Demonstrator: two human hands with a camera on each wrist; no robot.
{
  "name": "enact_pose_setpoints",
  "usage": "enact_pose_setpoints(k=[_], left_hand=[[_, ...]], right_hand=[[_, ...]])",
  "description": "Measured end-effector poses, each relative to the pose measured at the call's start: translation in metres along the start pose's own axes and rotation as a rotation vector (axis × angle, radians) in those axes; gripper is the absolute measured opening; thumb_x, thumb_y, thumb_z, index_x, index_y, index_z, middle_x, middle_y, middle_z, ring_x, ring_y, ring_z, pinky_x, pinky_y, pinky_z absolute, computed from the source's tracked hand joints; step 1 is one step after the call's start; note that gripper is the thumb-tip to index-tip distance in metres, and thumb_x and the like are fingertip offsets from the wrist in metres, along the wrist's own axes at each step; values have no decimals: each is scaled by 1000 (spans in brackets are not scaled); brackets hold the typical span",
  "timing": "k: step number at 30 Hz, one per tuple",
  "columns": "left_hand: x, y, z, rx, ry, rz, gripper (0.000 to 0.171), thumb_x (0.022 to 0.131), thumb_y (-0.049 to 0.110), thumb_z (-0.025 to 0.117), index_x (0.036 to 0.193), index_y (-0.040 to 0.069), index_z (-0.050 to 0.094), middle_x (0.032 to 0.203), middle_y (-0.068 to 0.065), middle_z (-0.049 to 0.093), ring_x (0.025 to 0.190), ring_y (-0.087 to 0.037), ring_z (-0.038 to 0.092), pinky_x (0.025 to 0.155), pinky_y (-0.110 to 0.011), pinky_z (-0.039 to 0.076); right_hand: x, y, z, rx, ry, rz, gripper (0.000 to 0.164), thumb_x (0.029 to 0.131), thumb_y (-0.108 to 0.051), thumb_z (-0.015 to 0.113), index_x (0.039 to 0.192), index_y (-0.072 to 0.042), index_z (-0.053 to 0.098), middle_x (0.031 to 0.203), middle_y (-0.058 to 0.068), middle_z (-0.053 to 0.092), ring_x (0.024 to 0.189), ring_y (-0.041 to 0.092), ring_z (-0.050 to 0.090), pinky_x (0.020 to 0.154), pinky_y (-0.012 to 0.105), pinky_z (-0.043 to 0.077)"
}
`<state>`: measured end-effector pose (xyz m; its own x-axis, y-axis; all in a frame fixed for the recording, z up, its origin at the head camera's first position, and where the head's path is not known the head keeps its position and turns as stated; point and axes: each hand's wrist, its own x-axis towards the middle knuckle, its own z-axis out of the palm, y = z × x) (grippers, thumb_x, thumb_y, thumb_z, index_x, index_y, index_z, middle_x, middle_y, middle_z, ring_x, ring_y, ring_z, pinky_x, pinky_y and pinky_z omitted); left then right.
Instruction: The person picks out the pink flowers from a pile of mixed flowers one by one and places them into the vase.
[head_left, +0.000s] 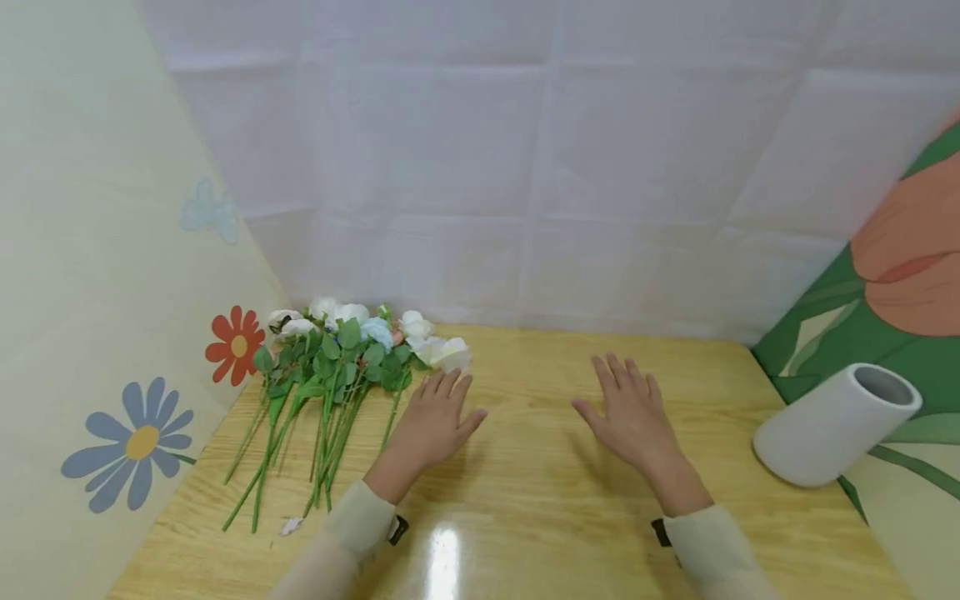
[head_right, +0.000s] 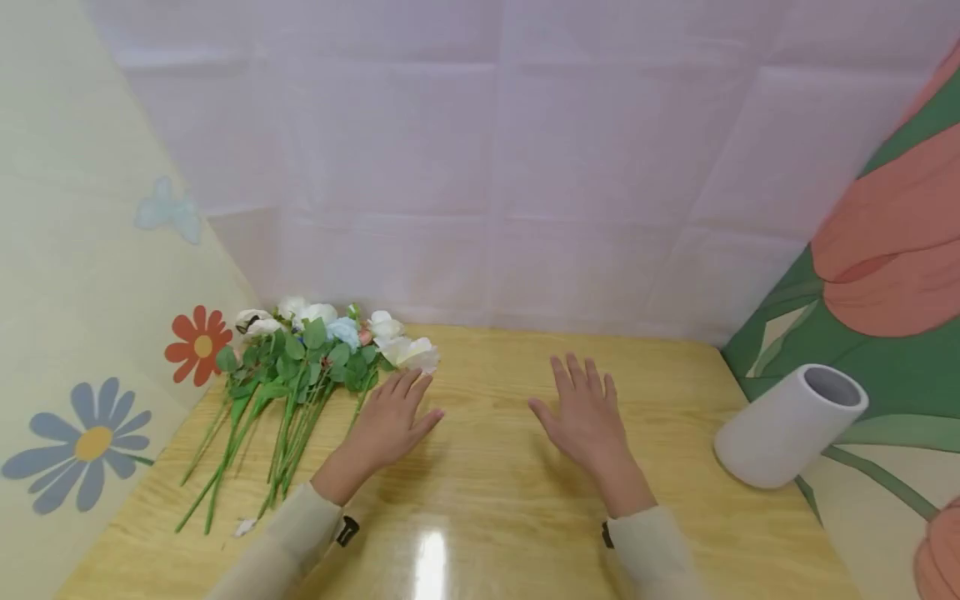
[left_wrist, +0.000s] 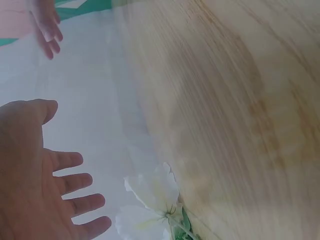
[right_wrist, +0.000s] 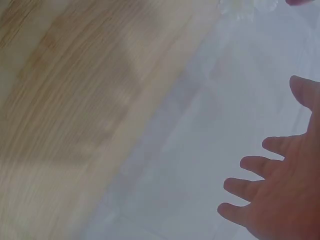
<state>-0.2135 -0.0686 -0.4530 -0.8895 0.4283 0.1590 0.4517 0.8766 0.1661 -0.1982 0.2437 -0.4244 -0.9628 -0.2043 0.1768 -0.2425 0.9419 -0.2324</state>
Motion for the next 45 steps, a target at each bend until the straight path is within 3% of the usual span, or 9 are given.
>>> enact_pose_setpoints(k=[9, 15, 25, 31, 39, 45], left_hand=[[-12, -6, -8, -5, 13, -29, 67, 106, 55, 41, 151, 6, 44, 149, -17, 49, 137, -40, 46, 107, -56, 44], [-21, -14, -10, -9, -6, -82, 65, 106, 53, 43, 147, 3, 48, 145, -17, 53, 134, -39, 50, 106, -54, 46], [-34, -30, -5, -3, -2, -161, 59, 105, 47, 49, 140, 0, 51, 136, -19, 59, 125, -37, 57, 93, -53, 54], [-39, -40, 0, -26, -28, -206, 60, 105, 45, 50, 141, -2, 50, 136, -20, 58, 125, -39, 55, 95, -54, 52], [-44, -47, 6, -36, -47, -234, 58, 103, 41, 56, 140, -4, 51, 135, -22, 58, 123, -41, 56, 94, -54, 52], [-45, -50, 10, -9, -8, -230, 54, 99, 36, 65, 134, -4, 55, 124, -20, 63, 114, -39, 60, 85, -52, 55]], right_hand=[[-13, 13, -16, 14, 23, 5, 84, 104, -58, 43, 158, 1, 23, 159, 32, 25, 145, 52, 23, 114, 70, 19], [-20, 18, -29, 31, 55, 17, 82, 103, -55, 50, 156, 4, 28, 157, 33, 28, 142, 54, 26, 110, 71, 22], [-34, 46, -48, 12, 126, 56, 81, 102, -49, 56, 152, 10, 32, 148, 39, 35, 132, 59, 33, 104, 73, 29], [-39, 63, -66, 4, 145, 92, 81, 102, -47, 55, 149, 14, 32, 141, 42, 41, 124, 61, 39, 98, 72, 34], [-51, 83, -90, -51, 203, 133, 79, 101, -44, 58, 147, 15, 34, 139, 43, 40, 121, 63, 38, 92, 76, 32], [-60, 97, -107, -97, 192, 213, 82, 102, -48, 54, 151, 13, 28, 140, 44, 36, 121, 63, 36, 94, 76, 32]])
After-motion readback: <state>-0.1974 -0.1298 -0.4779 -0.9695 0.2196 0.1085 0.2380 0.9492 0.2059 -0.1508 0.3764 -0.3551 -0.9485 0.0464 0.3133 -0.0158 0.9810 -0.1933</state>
